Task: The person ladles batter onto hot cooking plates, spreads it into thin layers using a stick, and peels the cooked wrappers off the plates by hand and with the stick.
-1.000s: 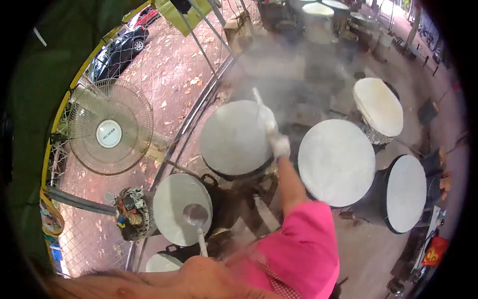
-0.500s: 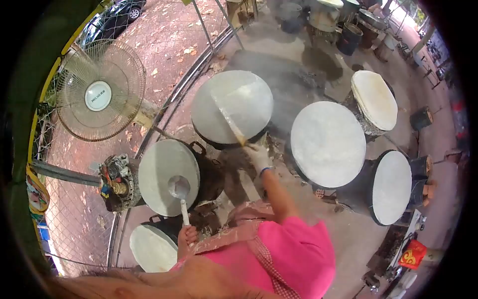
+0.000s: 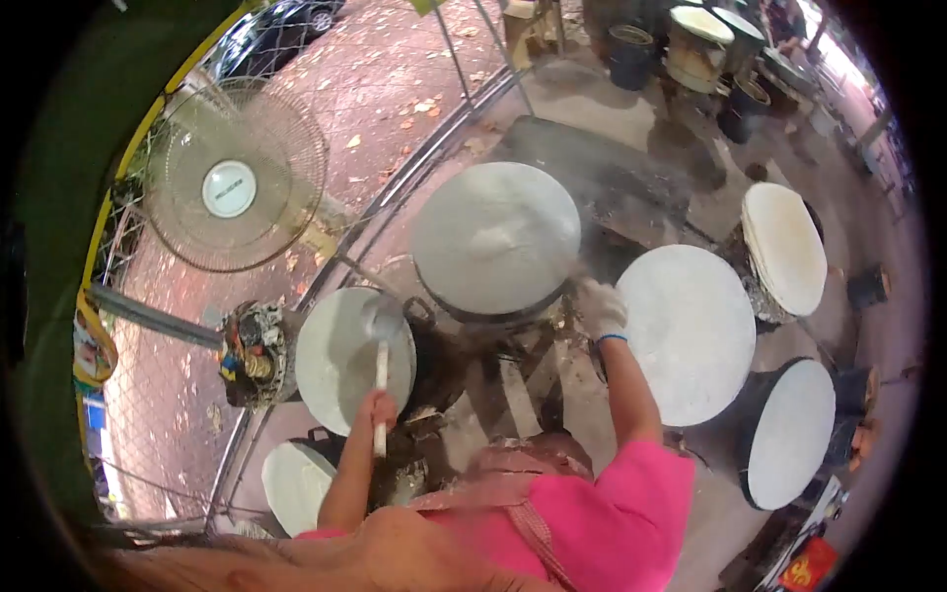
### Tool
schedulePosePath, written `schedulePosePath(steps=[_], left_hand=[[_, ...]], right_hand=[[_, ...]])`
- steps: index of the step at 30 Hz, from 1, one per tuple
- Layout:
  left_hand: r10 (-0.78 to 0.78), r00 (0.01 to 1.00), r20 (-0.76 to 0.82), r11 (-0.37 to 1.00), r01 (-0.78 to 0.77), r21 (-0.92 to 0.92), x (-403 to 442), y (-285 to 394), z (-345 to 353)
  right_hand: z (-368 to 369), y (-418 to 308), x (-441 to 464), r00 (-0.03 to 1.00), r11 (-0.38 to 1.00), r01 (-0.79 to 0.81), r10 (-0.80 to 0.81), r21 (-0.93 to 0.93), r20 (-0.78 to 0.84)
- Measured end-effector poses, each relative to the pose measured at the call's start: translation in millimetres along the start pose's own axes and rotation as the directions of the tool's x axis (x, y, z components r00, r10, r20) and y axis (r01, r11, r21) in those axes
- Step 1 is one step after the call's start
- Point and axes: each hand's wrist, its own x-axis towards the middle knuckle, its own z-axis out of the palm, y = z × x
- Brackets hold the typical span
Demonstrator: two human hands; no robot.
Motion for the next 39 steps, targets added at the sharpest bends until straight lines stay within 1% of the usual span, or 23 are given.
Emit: schedulePosePath(steps=[1, 3, 5, 7, 10, 11, 12, 13, 16, 17, 19, 21, 24, 26, 27, 28, 29, 30, 32, 34, 35, 37, 39], left_hand=[[0.09, 0.996, 0.027, 0.986, -0.093, 0.14, 17, 9, 13], [0.035, 0.98, 0.197, 0.995, -0.053, 0.088, 47, 28, 48], [-0.113, 0.981, 0.157, 0.984, 0.133, -0.119, 70, 40, 89], [0.01, 0.999, 0.044, 1.0, -0.011, 0.014, 73, 35, 135], [0.095, 0.99, 0.108, 0.991, -0.105, 0.086, 111, 15, 159], [0.226, 0.972, 0.071, 0.96, -0.234, 0.151, 114, 2, 178], [0.348, 0.937, 0.035, 0.913, -0.347, 0.214, 114, -13, 194], [0.346, 0.937, 0.053, 0.887, -0.345, 0.306, 119, -20, 200], [-0.016, 0.974, 0.225, 0.985, 0.054, -0.164, 119, -13, 177], [0.068, 0.921, 0.383, 0.992, -0.105, 0.076, 96, -15, 146], [0.276, 0.956, 0.102, 0.941, -0.29, 0.174, 2, -41, 139], [0.08, 0.994, 0.077, 0.992, -0.087, 0.087, -7, -42, 103], [-0.108, 0.939, 0.326, 0.928, 0.213, -0.307, 6, -57, 68], [-0.103, 0.865, 0.491, 0.873, 0.315, -0.373, -10, -66, 69], [-0.076, 0.83, 0.553, 0.851, 0.343, -0.398, -24, -71, 74], [-0.011, 0.818, 0.574, 0.846, 0.313, -0.431, -44, -74, 81], [0.001, 0.914, 0.407, 0.904, 0.173, -0.391, -50, -79, 77], [0.162, 0.815, 0.556, 0.923, 0.073, -0.377, -37, -99, 55], [0.311, 0.797, 0.518, 0.937, -0.165, -0.308, -68, -131, 33], [0.527, 0.786, 0.324, 0.842, -0.43, -0.325, -111, -169, 31], [0.457, 0.87, 0.186, 0.863, -0.383, -0.328, -134, -185, 28], [0.552, 0.822, 0.135, 0.756, -0.426, -0.498, -149, -241, 0], [0.554, 0.832, 0.019, 0.645, -0.415, -0.642, -175, -298, -22]], right_hand=[[2, -5, -8, 0.998, 0.999, -0.046, 0.046, -0.003, -0.037], [14, -7, -28, 0.995, 0.997, -0.034, 0.028, -0.067, -0.097], [21, 11, -34, 0.988, 0.998, -0.057, 0.061, 0.034, -0.14], [7, 12, -44, 0.972, 0.979, -0.133, 0.159, 0.152, -0.175], [37, 15, -72, 0.984, 0.991, -0.135, 0.133, -0.013, -0.115], [51, 4, -79, 0.991, 0.988, -0.101, 0.09, -0.12, -0.099], [57, -14, -88, 0.992, 0.991, -0.071, 0.058, -0.111, -0.112], [64, -32, -96, 0.992, 0.994, -0.039, 0.026, -0.104, -0.126], [47, -56, -112, 0.962, 0.994, 0.064, -0.038, 0.086, -0.271], [38, -60, -123, 0.95, 0.988, 0.1, -0.06, 0.118, -0.306], [18, -56, -142, 0.919, 0.978, 0.204, -0.179, 0.035, -0.35], [22, -61, -148, 0.869, 0.949, 0.311, -0.304, -0.048, -0.391], [48, -66, -151, 0.848, 0.95, 0.313, -0.283, -0.006, -0.448], [55, -70, -153, 0.842, 0.92, 0.392, -0.349, 0.02, -0.412], [51, -75, -153, 0.901, 0.933, 0.351, -0.313, 0.078, -0.302], [45, -83, -150, 0.939, 0.941, 0.314, -0.288, 0.127, -0.187], [40, -90, -150, 0.957, 0.902, 0.266, -0.206, 0.34, -0.204], [34, -98, -147, 0.976, 0.814, 0.212, -0.147, 0.54, -0.162], [10, -118, -131, 0.995, 0.802, 0.016, -0.071, 0.597, 0.069], [28, -108, -94, 0.93, 0.779, 0.338, -0.362, 0.528, -0.062], [39, -117, -83, 0.894, 0.726, 0.358, -0.448, 0.588, 0.01], [19, -162, -104, 0.804, 0.614, 0.383, -0.59, 0.69, 0.079], [50, -197, -116, 0.634, 0.618, 0.568, -0.75, 0.544, 0.189]])
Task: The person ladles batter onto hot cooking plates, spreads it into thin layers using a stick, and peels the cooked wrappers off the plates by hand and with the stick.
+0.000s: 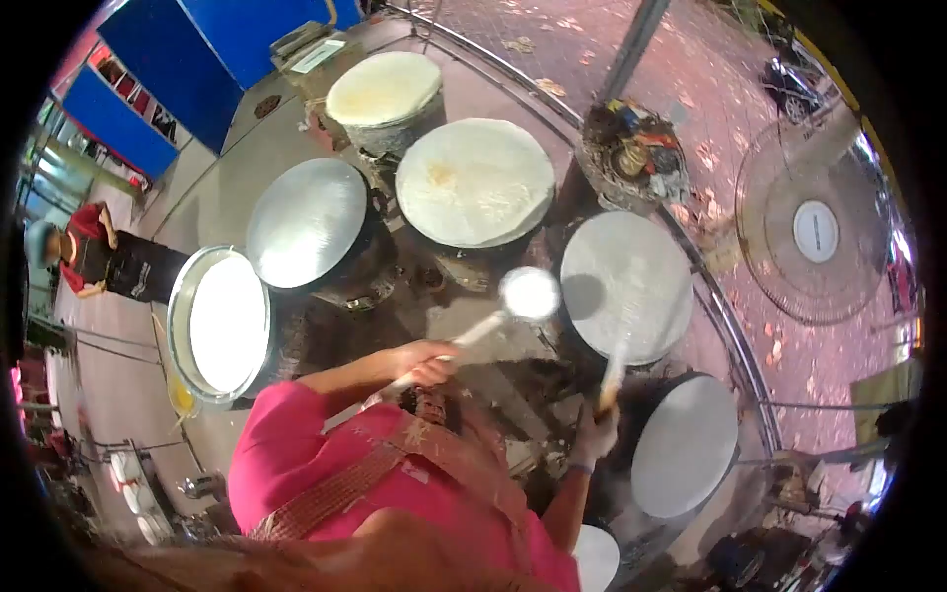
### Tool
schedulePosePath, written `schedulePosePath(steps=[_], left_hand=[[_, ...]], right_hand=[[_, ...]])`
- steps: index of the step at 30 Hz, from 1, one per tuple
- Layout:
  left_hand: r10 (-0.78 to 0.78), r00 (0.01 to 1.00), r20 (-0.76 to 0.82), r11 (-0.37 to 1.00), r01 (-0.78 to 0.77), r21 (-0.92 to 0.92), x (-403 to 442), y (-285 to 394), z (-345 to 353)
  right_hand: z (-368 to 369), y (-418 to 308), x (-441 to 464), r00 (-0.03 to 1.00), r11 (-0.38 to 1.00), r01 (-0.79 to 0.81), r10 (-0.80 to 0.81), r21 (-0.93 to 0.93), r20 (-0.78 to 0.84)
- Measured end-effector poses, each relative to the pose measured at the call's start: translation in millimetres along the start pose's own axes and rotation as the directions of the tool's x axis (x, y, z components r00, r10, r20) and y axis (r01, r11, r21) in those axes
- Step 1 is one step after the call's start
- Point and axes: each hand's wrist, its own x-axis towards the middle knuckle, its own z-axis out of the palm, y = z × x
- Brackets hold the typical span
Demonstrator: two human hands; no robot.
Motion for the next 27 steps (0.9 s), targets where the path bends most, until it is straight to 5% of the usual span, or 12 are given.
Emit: schedulePosePath(steps=[3, 5, 7, 11, 13, 15, 23, 27], left_hand=[[0.208, 0.933, -0.294, 0.961, -0.251, -0.118, -84, -46, -28], [0.211, 0.95, -0.231, 0.829, -0.299, -0.473, -128, -84, -72], [0.255, 0.933, -0.254, 0.726, -0.358, -0.587, -166, -122, -104], [0.297, 0.867, -0.4, 0.479, -0.498, -0.723, -216, -179, -125], [0.418, 0.871, -0.257, 0.464, -0.449, -0.764, -231, -202, -148], [0.394, 0.788, -0.472, 0.432, -0.612, -0.662, -244, -196, -130], [0.547, 0.791, -0.275, 0.134, -0.408, -0.903, -242, -167, -134], [0.644, 0.691, -0.328, 0.033, -0.454, -0.891, -205, -138, -117]], right_hand=[[83, -10, 36, 0.889, 0.823, 0.455, -0.398, -0.341, 0.226], [129, -69, 52, 0.773, 0.641, 0.634, -0.511, -0.432, 0.377], [181, -118, 69, 0.577, 0.463, 0.817, -0.686, -0.344, 0.445], [268, -209, 96, 0.36, 0.319, 0.921, -0.485, -0.223, 0.797], [300, -215, 114, 0.192, 0.205, 0.975, -0.597, -0.083, 0.779], [299, -247, 119, 0.214, 0.204, 0.968, -0.361, -0.147, 0.908], [291, -367, 229, 0.296, 0.137, 0.948, -0.716, -0.288, 0.632], [263, -535, 257, 0.221, 0.19, 0.975, -0.803, -0.114, 0.553]])
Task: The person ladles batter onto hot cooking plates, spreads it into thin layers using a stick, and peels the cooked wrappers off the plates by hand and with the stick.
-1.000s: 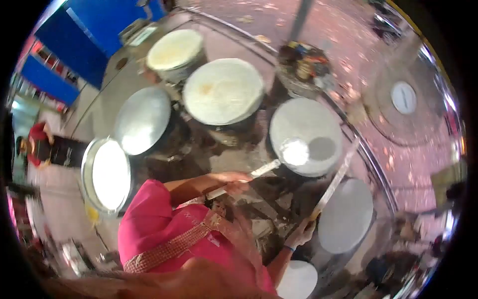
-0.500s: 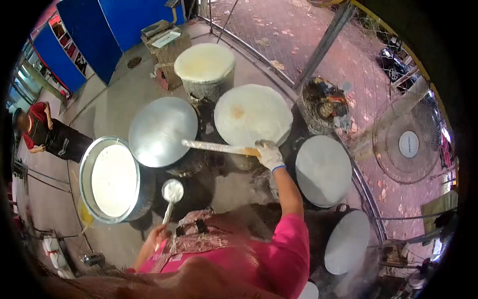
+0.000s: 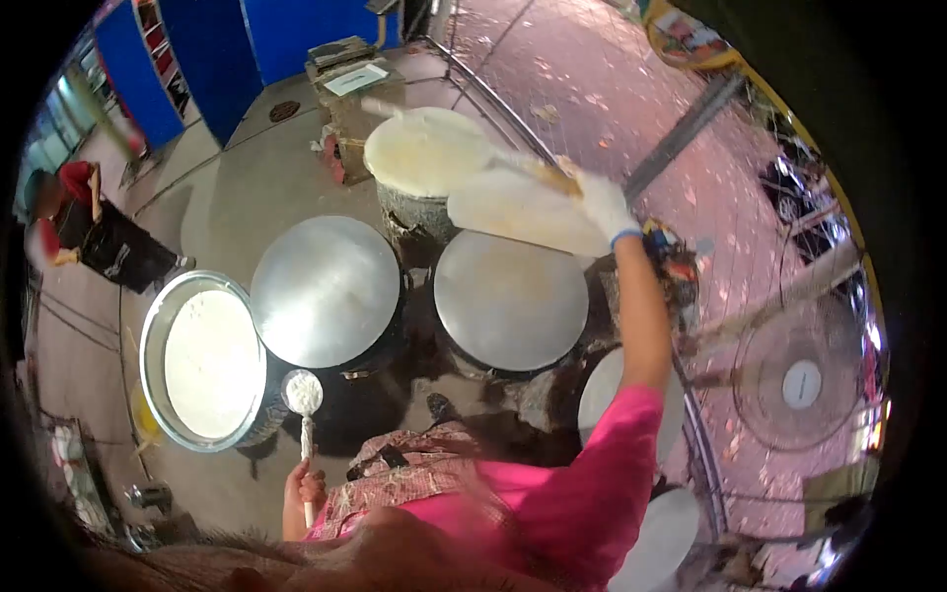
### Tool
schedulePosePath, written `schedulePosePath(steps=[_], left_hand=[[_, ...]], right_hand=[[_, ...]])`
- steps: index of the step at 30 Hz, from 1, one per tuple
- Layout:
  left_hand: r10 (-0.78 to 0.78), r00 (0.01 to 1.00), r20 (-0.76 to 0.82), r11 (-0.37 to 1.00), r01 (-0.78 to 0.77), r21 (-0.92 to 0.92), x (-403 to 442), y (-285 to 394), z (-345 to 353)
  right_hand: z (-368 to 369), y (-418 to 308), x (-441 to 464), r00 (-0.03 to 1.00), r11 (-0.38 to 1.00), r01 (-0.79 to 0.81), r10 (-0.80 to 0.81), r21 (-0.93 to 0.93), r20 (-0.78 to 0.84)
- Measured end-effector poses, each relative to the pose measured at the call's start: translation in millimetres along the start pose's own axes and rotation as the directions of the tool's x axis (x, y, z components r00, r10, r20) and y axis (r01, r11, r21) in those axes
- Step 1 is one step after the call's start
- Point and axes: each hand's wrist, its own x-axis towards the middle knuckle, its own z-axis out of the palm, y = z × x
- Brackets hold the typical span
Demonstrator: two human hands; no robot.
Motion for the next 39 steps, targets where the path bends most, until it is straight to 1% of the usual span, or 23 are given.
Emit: schedulePosePath(steps=[2, 4, 6, 8, 9, 11, 13, 14, 15, 16, 17, 19, 22, 24, 26, 28, 30, 32, 33, 35, 36, 38, 39], left_hand=[[0.044, 0.99, 0.131, 0.998, -0.051, 0.045, 15, -14, -3], [0.068, 0.961, 0.27, 0.996, -0.083, 0.046, 28, -19, -10], [0.131, 0.934, 0.333, 0.991, -0.132, -0.019, 35, -39, -3], [0.182, 0.934, 0.308, 0.983, -0.163, -0.086, 39, -54, 0], [0.205, 0.941, 0.268, 0.977, -0.183, -0.105, 41, -47, -12], [0.283, 0.923, 0.261, 0.955, -0.245, -0.167, 35, -63, -1], [0.324, 0.906, 0.274, 0.939, -0.272, -0.21, 31, -76, 5], [0.229, 0.91, 0.346, 0.97, -0.186, -0.154, 33, -70, -5], [0.132, 0.901, 0.413, 0.991, -0.106, -0.087, 35, -64, -14], [0.161, 0.871, 0.464, 0.987, -0.141, -0.077, 38, -63, -21], [0.251, 0.882, 0.398, 0.964, -0.264, -0.024, 36, -63, -30], [0.407, 0.877, 0.257, 0.897, -0.437, 0.07, 34, -65, -35], [0.526, 0.839, 0.137, 0.847, -0.532, 0.009, 34, -73, -4], [0.579, 0.809, 0.101, 0.815, -0.578, -0.038, 33, -80, 11], [0.614, 0.785, 0.078, 0.789, -0.608, -0.092, 32, -88, 21], [0.633, 0.771, 0.074, 0.769, -0.616, -0.171, 31, -98, 27], [0.637, 0.765, 0.097, 0.755, -0.592, -0.283, 30, -109, 32], [0.651, 0.751, 0.11, 0.719, -0.563, -0.408, 29, -119, 41], [0.792, 0.598, 0.121, 0.61, -0.78, -0.14, 31, -112, 40], [0.807, 0.59, -0.012, 0.59, -0.807, -0.04, 25, -103, 61], [0.807, 0.59, 0.03, 0.591, -0.805, -0.052, 22, -88, 51], [0.678, 0.69, 0.255, 0.734, -0.617, -0.284, 9, -54, 31], [0.599, 0.676, 0.429, 0.799, -0.533, -0.277, 4, -31, 12]], right_hand=[[-24, 3, 76, 0.991, 0.995, 0.091, -0.087, -0.034, 0.098], [-43, -13, 140, 0.984, 0.986, 0.168, -0.167, -0.018, 0.061], [-31, -10, 217, 0.987, 0.969, 0.108, -0.131, 0.223, 0.091], [-35, -16, 244, 0.988, 0.712, -0.154, 0.089, 0.686, 0.129], [-36, -15, 251, 0.979, 0.589, -0.204, 0.118, 0.782, 0.167], [14, 16, 294, 0.907, 0.432, -0.369, 0.363, 0.823, 0.216], [67, 30, 294, 0.863, 0.122, -0.36, 0.421, 0.925, 0.28], [128, 40, 305, 0.873, 0.01, -0.13, 0.476, 0.991, 0.11], [177, 58, 319, 0.848, 0.204, -0.365, 0.476, 0.909, 0.234], [174, 14, 283, 0.775, -0.147, -0.133, 0.601, 0.98, 0.195], [231, 24, 293, 0.693, -0.257, -0.217, 0.639, 0.942, 0.334], [282, -11, 265, 0.591, -0.429, -0.117, 0.694, 0.896, 0.41], [388, -33, 264, 0.446, -0.45, -0.13, 0.769, 0.884, 0.457], [483, 2, 285, 0.399, -0.045, -0.756, 0.76, 0.653, 0.513], [460, -3, 291, 0.378, -0.334, -0.503, 0.745, 0.797, 0.55], [434, 4, 290, 0.475, -0.218, -0.503, 0.739, 0.836, 0.478], [344, -9, 272, 0.52, 0.16, -0.649, 0.807, 0.743, 0.28], [365, 16, 268, 0.636, 0.576, -0.611, 0.766, 0.543, -0.096], [372, 22, 263, 0.674, 0.593, -0.587, 0.735, 0.551, -0.073], [367, 1, 244, 0.814, 0.626, -0.388, 0.577, 0.677, -0.067], [366, -20, 235, 0.887, 0.587, -0.208, 0.45, 0.782, -0.102], [337, -82, 213, 0.977, 0.632, 0.037, 0.138, 0.774, -0.16], [379, -97, 214, 0.981, 0.632, 0.154, -0.006, 0.759, -0.194]])
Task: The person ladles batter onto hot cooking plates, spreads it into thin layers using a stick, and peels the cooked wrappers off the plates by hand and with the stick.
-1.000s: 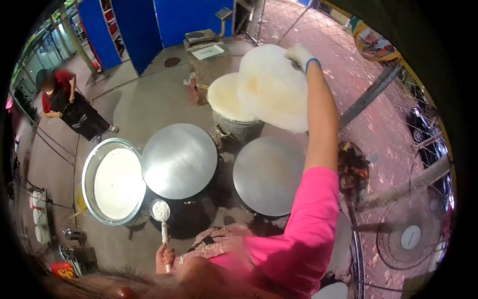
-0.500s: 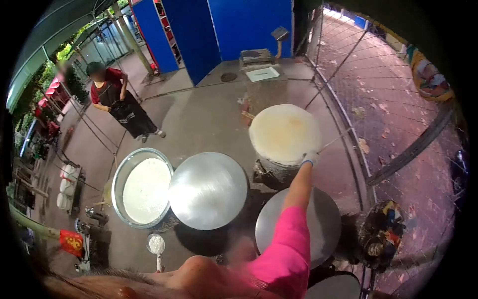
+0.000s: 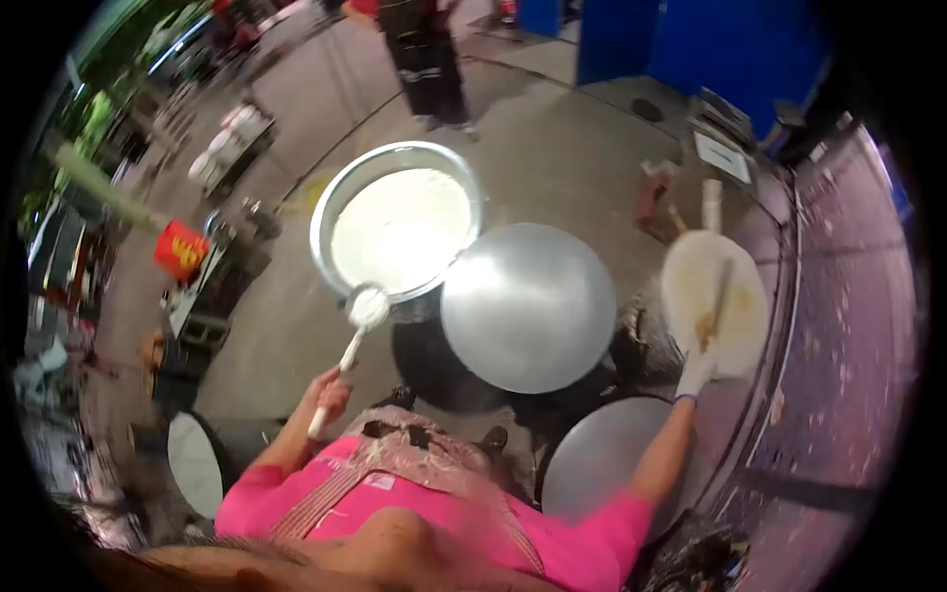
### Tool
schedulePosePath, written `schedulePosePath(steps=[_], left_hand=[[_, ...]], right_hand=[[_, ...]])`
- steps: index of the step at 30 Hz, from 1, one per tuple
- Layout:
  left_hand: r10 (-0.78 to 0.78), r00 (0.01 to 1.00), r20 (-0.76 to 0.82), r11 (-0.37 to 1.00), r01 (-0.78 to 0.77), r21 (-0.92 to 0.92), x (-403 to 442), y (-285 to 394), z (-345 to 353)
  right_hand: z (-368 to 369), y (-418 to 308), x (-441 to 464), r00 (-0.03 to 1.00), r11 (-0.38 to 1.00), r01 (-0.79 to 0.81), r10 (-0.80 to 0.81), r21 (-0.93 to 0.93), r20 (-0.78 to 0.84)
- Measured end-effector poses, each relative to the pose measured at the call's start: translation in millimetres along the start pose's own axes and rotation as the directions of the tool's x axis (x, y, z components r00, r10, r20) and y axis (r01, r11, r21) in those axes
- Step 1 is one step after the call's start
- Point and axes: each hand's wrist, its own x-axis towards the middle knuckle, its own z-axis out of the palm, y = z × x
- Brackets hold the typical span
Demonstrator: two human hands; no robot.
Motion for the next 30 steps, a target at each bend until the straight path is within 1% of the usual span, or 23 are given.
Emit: schedulePosePath(steps=[2, 3, 4, 6, 7, 8, 9, 10, 11, 12, 14, 15, 17, 18, 19, 21, 22, 24, 25, 26, 27, 28, 30], left_hand=[[0.058, 0.996, 0.072, 0.994, -0.064, 0.083, 0, 30, 8], [0.218, 0.976, -0.011, 0.958, -0.211, 0.196, 3, 43, 22], [0.274, 0.962, -0.012, 0.906, -0.254, 0.338, 6, 66, 31], [0.315, 0.949, -0.005, 0.804, -0.264, 0.534, 18, 124, 40], [0.302, 0.953, -0.008, 0.773, -0.24, 0.587, 25, 159, 36], [0.264, 0.963, -0.047, 0.762, -0.179, 0.623, 35, 195, 28], [0.224, 0.971, -0.089, 0.744, -0.112, 0.658, 50, 237, 18], [0.336, 0.875, -0.349, 0.678, 0.032, 0.734, 82, 307, -11], [0.163, 0.812, -0.56, 0.765, 0.254, 0.592, 109, 349, -34], [0.223, 0.81, -0.543, 0.621, 0.311, 0.719, 120, 371, -64], [0.35, 0.829, -0.436, 0.261, 0.361, 0.895, 127, 401, -83], [0.349, 0.816, -0.461, 0.281, 0.378, 0.882, 127, 401, -83], [0.359, 0.79, -0.496, 0.306, 0.403, 0.863, 101, 360, -13], [0.231, 0.737, -0.635, 0.501, 0.469, 0.727, 101, 355, 5], [-0.063, 0.733, -0.677, 0.778, 0.461, 0.426, 116, 372, -14], [-0.098, 0.77, -0.63, 0.893, 0.348, 0.286, 85, 336, 48], [-0.092, 0.796, -0.598, 0.897, 0.327, 0.298, 67, 319, 80], [-0.057, 0.848, -0.528, 0.9, 0.272, 0.341, 33, 299, 146], [-0.239, 0.876, -0.419, 0.91, 0.352, 0.218, 21, 302, 169], [-0.116, 0.909, -0.4, 0.904, 0.263, 0.336, 4, 290, 205], [-0.202, 0.936, -0.288, 0.892, 0.298, 0.341, -13, 285, 234], [-0.198, 0.955, -0.22, 0.857, 0.278, 0.434, -33, 276, 268], [0.017, 0.998, -0.064, 0.733, 0.031, 0.68, -67, 252, 320]], right_hand=[[13, -146, -27, 0.916, 1.0, 0.018, -0.026, 0.023, 0.401], [33, -182, -37, 0.865, 0.936, 0.224, -0.063, -0.272, 0.497], [48, -249, -52, 0.782, 0.916, 0.239, 0.014, -0.321, 0.623], [78, -344, -84, 0.68, 0.948, 0.287, -0.102, -0.136, 0.726], [104, -378, -102, 0.622, 0.896, 0.404, -0.122, -0.183, 0.774], [138, -393, -122, 0.567, 0.918, 0.38, -0.134, -0.113, 0.813], [158, -441, -150, 0.514, 0.943, 0.294, -0.016, -0.159, 0.857], [217, -468, -209, 0.432, 0.738, 0.629, -0.07, -0.245, 0.899], [233, -493, -230, 0.344, 0.679, 0.7, -0.053, -0.219, 0.937], [229, -524, -237, 0.319, 0.67, 0.715, -0.059, -0.199, 0.946], [218, -551, -237, 0.377, 0.769, 0.572, 0.062, -0.285, 0.924], [216, -544, -245, 0.405, 0.808, 0.473, 0.153, -0.35, 0.901], [230, -513, -289, 0.412, 0.767, 0.47, 0.247, -0.437, 0.877], [231, -506, -311, 0.426, 0.788, 0.442, 0.236, -0.429, 0.873], [232, -506, -331, 0.441, 0.813, 0.411, 0.219, -0.413, 0.87], [206, -531, -351, 0.475, 0.848, 0.274, 0.291, -0.454, 0.83], [192, -540, -358, 0.492, 0.834, 0.267, 0.312, -0.482, 0.813], [170, -558, -363, 0.622, 0.86, 0.198, 0.261, -0.47, 0.738], [161, -569, -363, 0.685, 0.872, 0.157, 0.243, -0.464, 0.687], [152, -584, -357, 0.791, 0.911, 0.184, 0.085, -0.37, 0.605], [150, -587, -347, 0.846, 0.928, 0.233, -0.046, -0.292, 0.531], [143, -607, -332, 0.878, 0.935, 0.268, -0.137, -0.234, 0.458], [141, -612, -305, 0.911, 0.927, 0.33, -0.263, -0.178, 0.318]])
